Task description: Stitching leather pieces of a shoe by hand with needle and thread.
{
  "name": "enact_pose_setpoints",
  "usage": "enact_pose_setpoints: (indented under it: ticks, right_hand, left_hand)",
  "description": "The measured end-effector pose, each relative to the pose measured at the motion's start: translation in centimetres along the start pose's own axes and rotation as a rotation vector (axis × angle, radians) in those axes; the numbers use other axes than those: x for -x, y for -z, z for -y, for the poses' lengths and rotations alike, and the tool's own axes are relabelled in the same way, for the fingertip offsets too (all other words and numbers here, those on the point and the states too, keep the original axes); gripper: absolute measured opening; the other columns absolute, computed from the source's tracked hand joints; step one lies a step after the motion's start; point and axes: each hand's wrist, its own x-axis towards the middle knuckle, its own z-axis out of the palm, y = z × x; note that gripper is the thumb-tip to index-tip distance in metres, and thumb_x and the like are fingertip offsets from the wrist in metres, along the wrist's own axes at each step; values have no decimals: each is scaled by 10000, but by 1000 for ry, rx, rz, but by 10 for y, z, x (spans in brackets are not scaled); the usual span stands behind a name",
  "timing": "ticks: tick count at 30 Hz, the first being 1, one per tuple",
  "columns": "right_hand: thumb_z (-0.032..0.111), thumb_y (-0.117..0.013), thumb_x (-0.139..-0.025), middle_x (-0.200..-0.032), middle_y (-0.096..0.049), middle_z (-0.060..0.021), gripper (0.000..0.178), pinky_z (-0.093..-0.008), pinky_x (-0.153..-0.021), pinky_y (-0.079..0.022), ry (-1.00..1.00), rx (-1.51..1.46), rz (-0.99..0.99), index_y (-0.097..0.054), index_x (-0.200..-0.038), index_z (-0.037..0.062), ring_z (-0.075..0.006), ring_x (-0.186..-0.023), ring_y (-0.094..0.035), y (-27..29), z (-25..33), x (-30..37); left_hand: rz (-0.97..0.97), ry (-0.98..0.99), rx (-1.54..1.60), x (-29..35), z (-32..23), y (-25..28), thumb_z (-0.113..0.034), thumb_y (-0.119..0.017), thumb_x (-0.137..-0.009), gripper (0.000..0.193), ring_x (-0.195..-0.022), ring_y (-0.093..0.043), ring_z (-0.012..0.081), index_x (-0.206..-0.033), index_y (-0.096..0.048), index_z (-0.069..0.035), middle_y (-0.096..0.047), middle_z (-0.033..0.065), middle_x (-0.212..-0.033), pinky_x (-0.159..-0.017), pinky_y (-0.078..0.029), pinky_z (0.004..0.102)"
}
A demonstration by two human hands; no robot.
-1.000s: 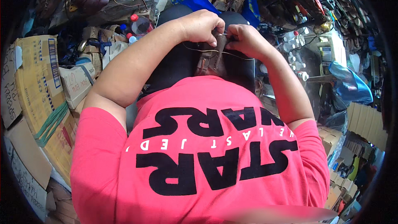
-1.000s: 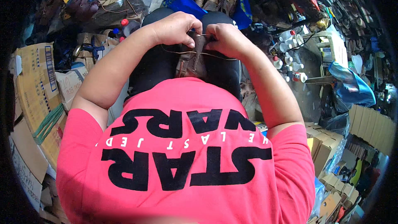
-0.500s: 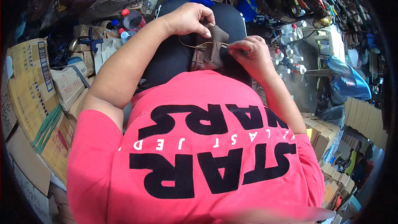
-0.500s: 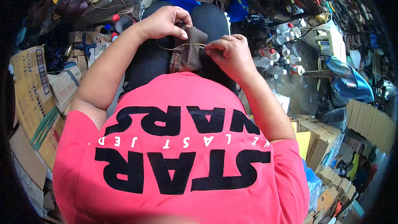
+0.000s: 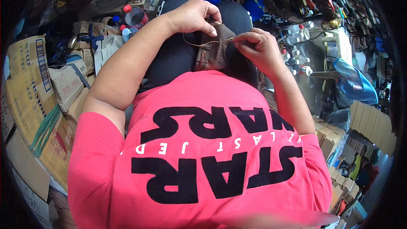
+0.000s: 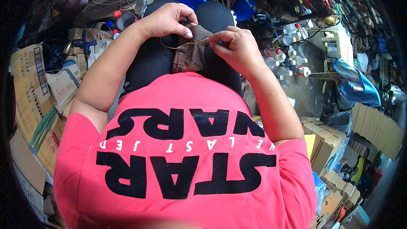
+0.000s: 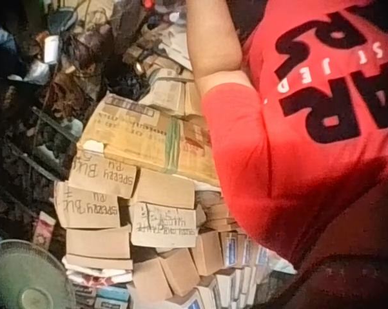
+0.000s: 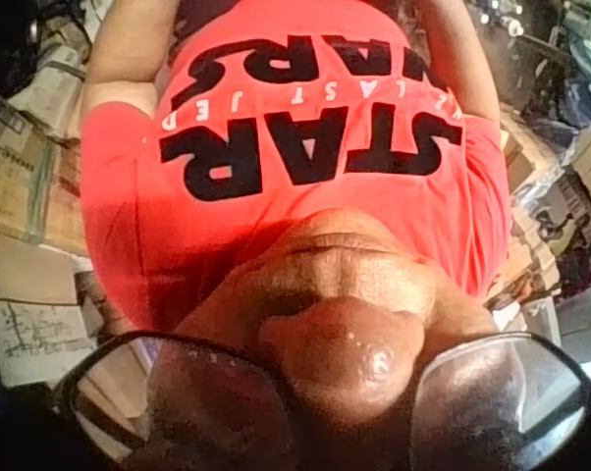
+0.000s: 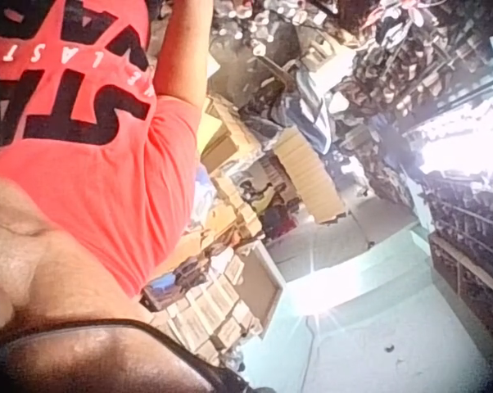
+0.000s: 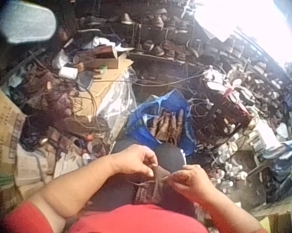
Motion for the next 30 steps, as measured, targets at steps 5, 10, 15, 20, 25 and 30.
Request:
enact_pose_setpoints:
  ticks: [5,10,15,20,25,30]
  right_hand:
    - [126,-740,-777,-758,-655,-125,153,-341,-650,-521,34,59,35,-765,-921,81,-265,-700,-658,2,3,-3]
    - [72,-730,-815,-805,-639,-69,154,-297,-705,-508,-15,-168,79,-769,-963,92,-184,-757,-641,-9,-10,-8]
    - [-33,-697,-846,-925,-614,4,178,-242,-808,-457,-73,-339,208,-752,-979,72,-101,-901,-562,-16,-37,-15]
    - [29,-721,-854,-880,-610,-5,180,-256,-788,-488,-10,-426,212,-767,-1011,102,-109,-849,-597,-18,-48,-19]
    - [61,-750,-829,-847,-639,-26,122,-267,-758,-486,-5,-392,127,-755,-950,72,-125,-807,-609,-24,-36,-19]
    - [114,-785,-807,-797,-632,-39,119,-285,-715,-452,77,-95,-44,-704,-866,51,-158,-794,-600,-37,-15,-11]
  left_hand:
    - [15,15,8,-1,1,0,-107,-841,-654,330,-826,-593,135,-946,-709,-29,-665,26,-865,-772,-475,287]
    - [12,-3,19,-1,3,0,-113,-839,-650,325,-830,-599,145,-935,-707,-30,-660,34,-853,-777,-476,292]
    - [-17,-84,-8,0,3,1,-113,-837,-641,299,-822,-601,171,-890,-690,-35,-651,45,-837,-780,-475,305]
    - [-53,-108,-29,3,6,-1,-115,-838,-635,292,-831,-594,177,-866,-675,-41,-646,48,-835,-768,-470,306]
    - [-51,-102,-19,2,7,-2,-115,-836,-637,300,-829,-583,183,-880,-674,-47,-630,49,-832,-757,-463,310]
    - [-108,-108,-158,10,-4,-2,-106,-794,-700,267,-832,-572,201,-926,-669,-39,-593,61,-877,-779,-474,335]
